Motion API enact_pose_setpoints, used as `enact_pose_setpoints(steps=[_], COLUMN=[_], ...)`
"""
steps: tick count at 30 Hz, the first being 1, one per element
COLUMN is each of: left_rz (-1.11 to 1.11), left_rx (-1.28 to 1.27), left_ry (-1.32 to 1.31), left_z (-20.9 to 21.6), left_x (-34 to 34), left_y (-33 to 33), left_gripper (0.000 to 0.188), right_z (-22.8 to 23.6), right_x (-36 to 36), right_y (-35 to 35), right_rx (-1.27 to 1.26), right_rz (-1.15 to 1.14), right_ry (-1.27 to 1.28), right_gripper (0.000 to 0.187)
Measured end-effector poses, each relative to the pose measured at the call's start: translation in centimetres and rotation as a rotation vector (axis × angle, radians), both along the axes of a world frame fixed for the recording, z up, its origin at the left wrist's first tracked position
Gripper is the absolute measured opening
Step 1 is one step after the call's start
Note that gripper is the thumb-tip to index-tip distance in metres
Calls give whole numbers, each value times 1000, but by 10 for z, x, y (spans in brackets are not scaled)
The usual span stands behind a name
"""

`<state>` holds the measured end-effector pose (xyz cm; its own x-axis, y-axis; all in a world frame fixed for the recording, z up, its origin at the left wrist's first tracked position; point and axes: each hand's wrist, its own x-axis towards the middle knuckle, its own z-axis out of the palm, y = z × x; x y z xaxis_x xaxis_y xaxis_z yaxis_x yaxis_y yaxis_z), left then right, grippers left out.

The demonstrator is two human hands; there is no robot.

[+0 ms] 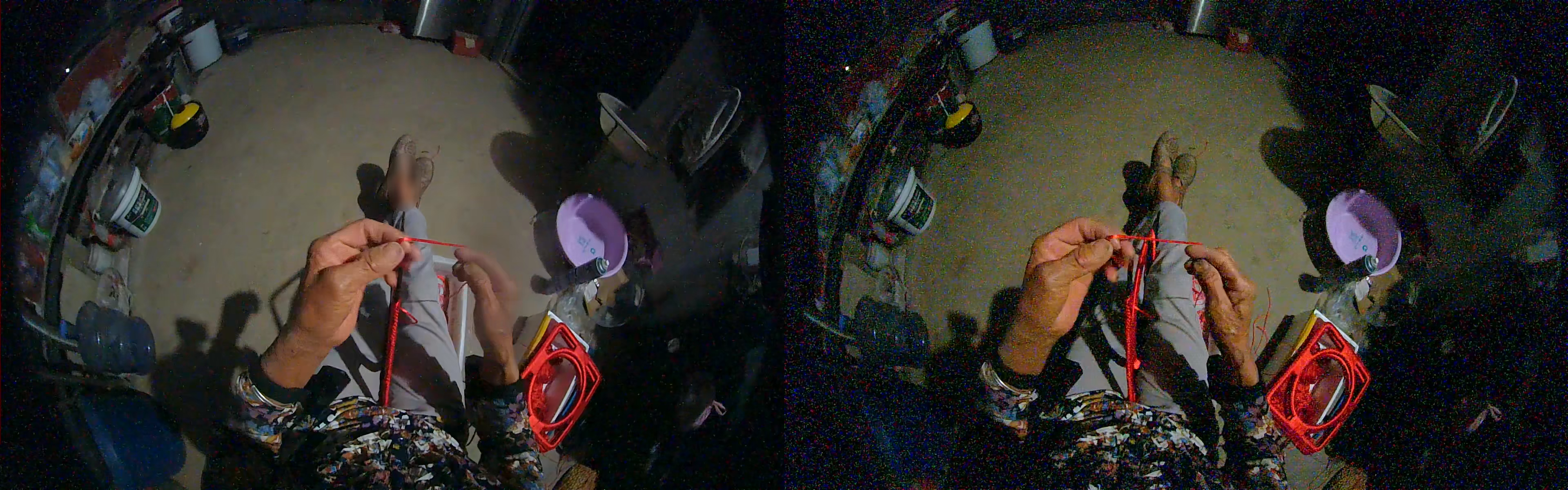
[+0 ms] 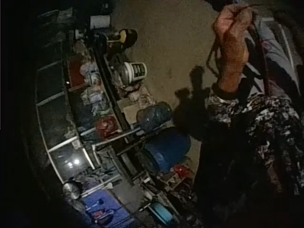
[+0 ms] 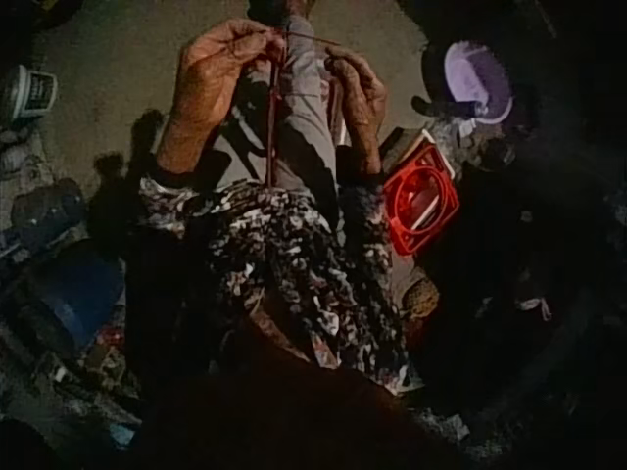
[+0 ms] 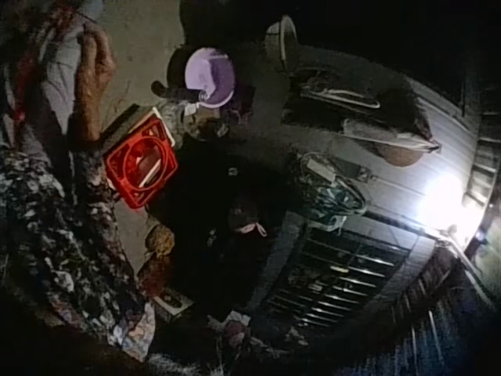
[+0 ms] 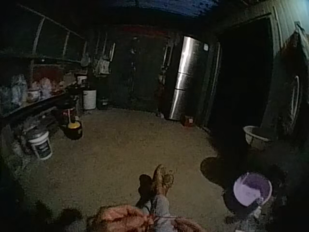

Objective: Winding a red string around a black and red hand saw frame.

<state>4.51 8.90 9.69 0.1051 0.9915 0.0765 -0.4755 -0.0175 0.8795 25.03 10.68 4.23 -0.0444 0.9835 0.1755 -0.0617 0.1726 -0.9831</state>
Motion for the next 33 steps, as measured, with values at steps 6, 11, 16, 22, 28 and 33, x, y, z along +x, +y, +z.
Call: enact_pose_setpoints(steps=[6, 11, 16, 22, 28, 33], left_rz=[-141, -109, -140, -62, 199, 165], left_rx=[-125, -104, -110, 392, 378, 199], left_ry=[-157, -142, -159, 563, 568, 431], left_z=[9, -5, -12, -13, -2, -20], left_x=[6, 9, 10, 13, 4, -2], left_y=[-1, 15, 22, 20, 22, 32], left_gripper=[17, 17, 15, 19, 25, 26], right_z=[13, 4, -10, -14, 49, 67], right_x=[-2, -3, 9, 33, -4, -24], right_y=[-5, -6, 2, 40, 66, 51], right_rx=[-16, 48, 5, 95, 339, 531], right_rz=[-34, -15, 0, 33, 241, 383], right_ry=[-24, -207, -217, -186, -265, -787], right_gripper=[17, 12, 13, 23, 14, 28])
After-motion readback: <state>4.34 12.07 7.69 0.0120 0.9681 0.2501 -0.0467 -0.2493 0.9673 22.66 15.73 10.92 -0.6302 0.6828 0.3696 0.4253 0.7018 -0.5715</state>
